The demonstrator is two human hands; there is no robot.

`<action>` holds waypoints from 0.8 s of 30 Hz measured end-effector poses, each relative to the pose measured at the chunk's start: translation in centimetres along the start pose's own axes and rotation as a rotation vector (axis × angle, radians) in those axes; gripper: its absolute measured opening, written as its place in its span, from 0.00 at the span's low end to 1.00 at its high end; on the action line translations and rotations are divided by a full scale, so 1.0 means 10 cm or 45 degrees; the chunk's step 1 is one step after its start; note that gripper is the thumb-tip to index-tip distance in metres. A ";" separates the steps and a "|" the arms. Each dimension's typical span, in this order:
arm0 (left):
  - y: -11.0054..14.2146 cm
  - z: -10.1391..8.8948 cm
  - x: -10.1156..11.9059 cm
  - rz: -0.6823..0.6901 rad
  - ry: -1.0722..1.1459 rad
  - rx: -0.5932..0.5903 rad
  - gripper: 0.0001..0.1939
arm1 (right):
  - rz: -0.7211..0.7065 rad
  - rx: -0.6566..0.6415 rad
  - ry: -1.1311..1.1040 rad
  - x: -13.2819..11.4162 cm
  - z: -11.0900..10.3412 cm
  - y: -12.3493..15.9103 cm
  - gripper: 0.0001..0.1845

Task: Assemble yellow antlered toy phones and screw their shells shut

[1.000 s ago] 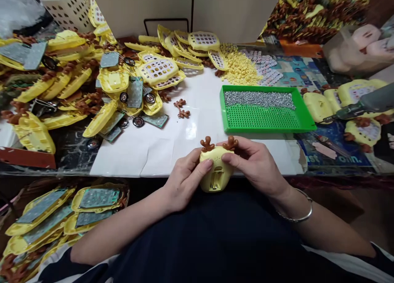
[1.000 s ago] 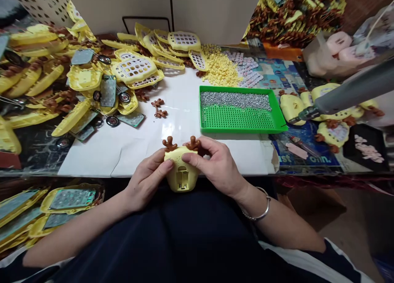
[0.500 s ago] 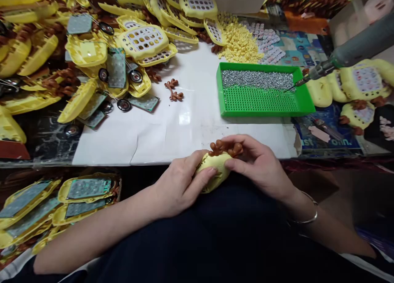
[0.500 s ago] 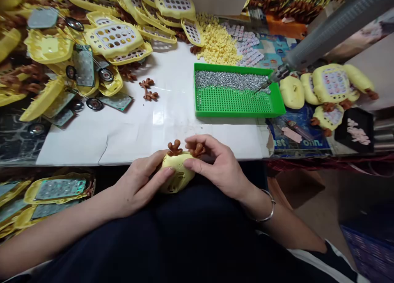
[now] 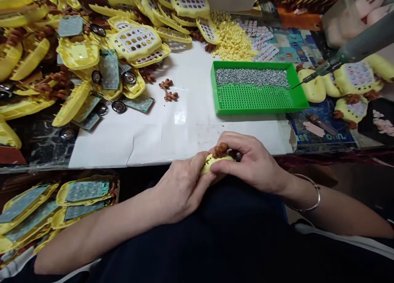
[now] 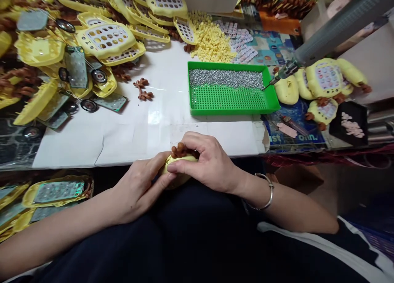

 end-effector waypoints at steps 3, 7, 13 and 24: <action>-0.02 0.01 -0.02 -0.029 0.058 -0.068 0.13 | 0.099 -0.070 -0.140 0.06 0.02 -0.01 0.10; -0.05 0.00 0.01 -0.059 0.087 -0.111 0.14 | 0.155 -0.094 -0.200 0.07 0.01 0.00 0.08; -0.05 -0.03 0.10 0.044 -0.036 -0.063 0.10 | 0.046 0.009 -0.260 0.03 0.02 0.03 0.09; -0.04 -0.07 0.10 0.096 -0.168 -0.023 0.14 | 0.119 -0.125 -0.070 0.02 -0.05 0.05 0.06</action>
Point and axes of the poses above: each hand's wrist, its own y-axis away from the middle knuckle, its own z-axis out of the palm, x = y × z, the point moved 7 cm from there along -y, towards the middle knuckle, and after that the axes turned 3 degrees about -x, right-handed, at the moved point
